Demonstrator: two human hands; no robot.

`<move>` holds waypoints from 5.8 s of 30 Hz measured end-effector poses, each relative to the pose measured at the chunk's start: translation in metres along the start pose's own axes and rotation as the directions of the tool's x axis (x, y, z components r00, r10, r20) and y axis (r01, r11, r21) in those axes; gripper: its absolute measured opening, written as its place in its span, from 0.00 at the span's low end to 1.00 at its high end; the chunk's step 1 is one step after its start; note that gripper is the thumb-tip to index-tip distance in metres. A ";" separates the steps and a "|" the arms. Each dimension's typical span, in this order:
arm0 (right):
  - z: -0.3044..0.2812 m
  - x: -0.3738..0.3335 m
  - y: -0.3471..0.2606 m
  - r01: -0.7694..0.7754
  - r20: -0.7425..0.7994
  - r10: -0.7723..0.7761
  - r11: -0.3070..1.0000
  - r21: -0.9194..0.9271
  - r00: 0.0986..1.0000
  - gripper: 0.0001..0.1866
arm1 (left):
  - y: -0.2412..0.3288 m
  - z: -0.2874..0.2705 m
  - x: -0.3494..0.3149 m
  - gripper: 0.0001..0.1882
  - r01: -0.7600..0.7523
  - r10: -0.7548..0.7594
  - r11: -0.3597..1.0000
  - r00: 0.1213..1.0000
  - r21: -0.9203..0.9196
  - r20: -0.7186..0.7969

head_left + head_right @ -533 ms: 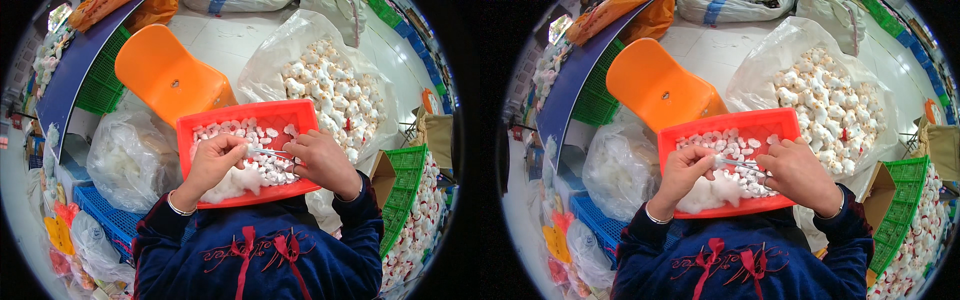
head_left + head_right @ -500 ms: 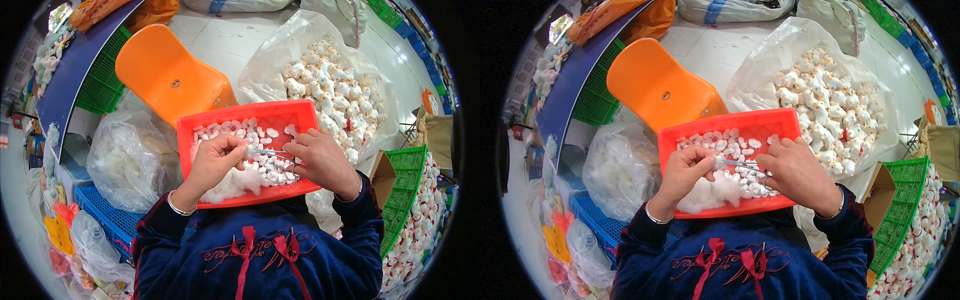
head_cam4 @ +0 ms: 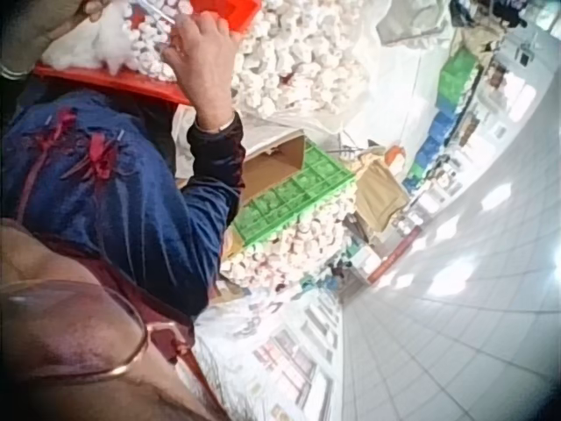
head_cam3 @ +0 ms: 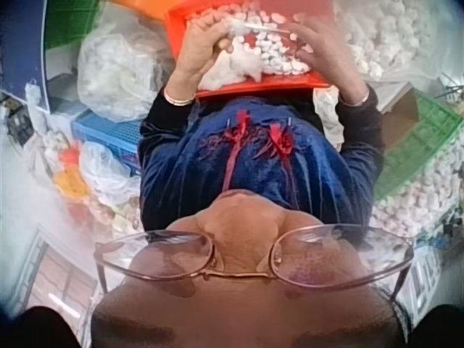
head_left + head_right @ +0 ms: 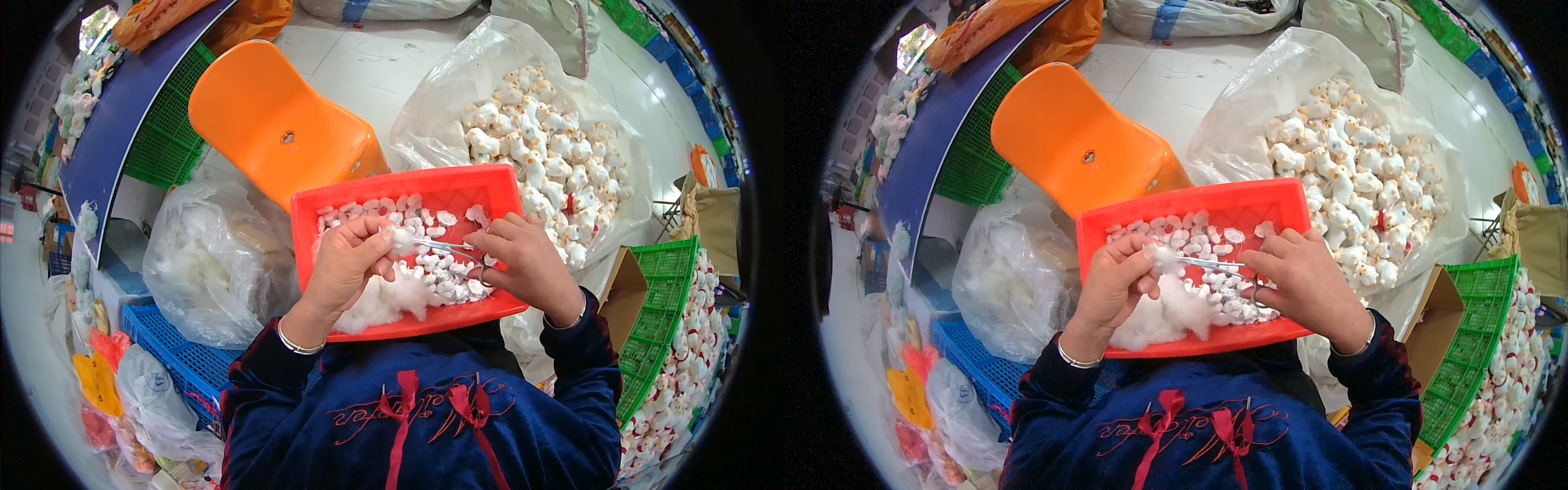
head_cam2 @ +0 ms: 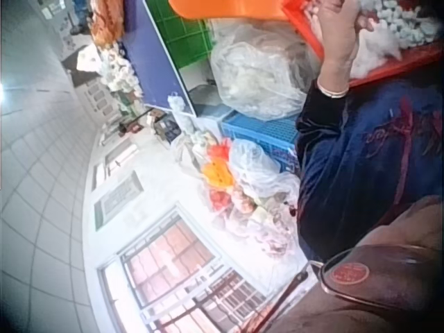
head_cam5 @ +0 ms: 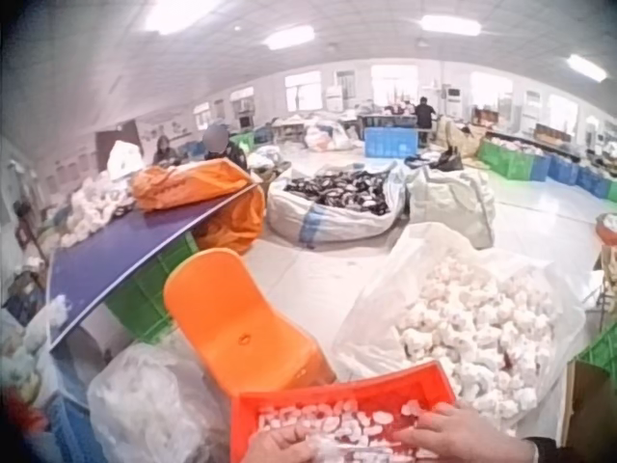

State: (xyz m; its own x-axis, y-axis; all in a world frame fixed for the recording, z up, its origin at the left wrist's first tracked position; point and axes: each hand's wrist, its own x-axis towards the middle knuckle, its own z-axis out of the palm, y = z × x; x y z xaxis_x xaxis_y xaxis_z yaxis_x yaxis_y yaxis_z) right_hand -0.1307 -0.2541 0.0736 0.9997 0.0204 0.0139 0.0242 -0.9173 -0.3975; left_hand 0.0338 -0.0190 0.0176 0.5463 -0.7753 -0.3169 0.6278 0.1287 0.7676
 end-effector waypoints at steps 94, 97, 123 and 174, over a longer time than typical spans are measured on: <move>0.017 -0.009 -0.013 -0.064 0.017 0.062 0.976 0.210 0.998 0.21 | -0.005 0.002 -0.003 0.09 -0.192 0.208 0.922 0.978 0.336 -0.011; 0.010 -0.007 -0.014 -0.058 0.067 0.042 0.963 0.262 0.997 0.19 | -0.004 0.002 -0.005 0.10 -0.217 0.221 0.897 0.975 0.385 0.034; 0.080 0.008 -0.068 -0.106 -0.107 0.257 0.693 0.713 0.961 0.21 | -0.048 0.029 0.002 0.13 -0.435 0.474 0.872 0.864 0.222 -0.168; 0.077 -0.070 0.076 -0.016 -0.524 0.651 0.636 0.772 0.549 0.28 | -0.310 -0.336 0.246 0.23 0.507 -0.285 0.648 0.854 0.568 -0.436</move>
State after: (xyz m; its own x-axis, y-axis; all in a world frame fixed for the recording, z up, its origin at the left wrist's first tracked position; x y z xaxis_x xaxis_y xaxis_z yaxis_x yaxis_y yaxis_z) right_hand -0.1980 -0.2944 -0.0276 0.5623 -0.7943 0.2299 0.0025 -0.2764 -0.9610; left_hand 0.1598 -0.0413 -0.4855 0.5287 -0.4293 -0.7323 0.3689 -0.6608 0.6537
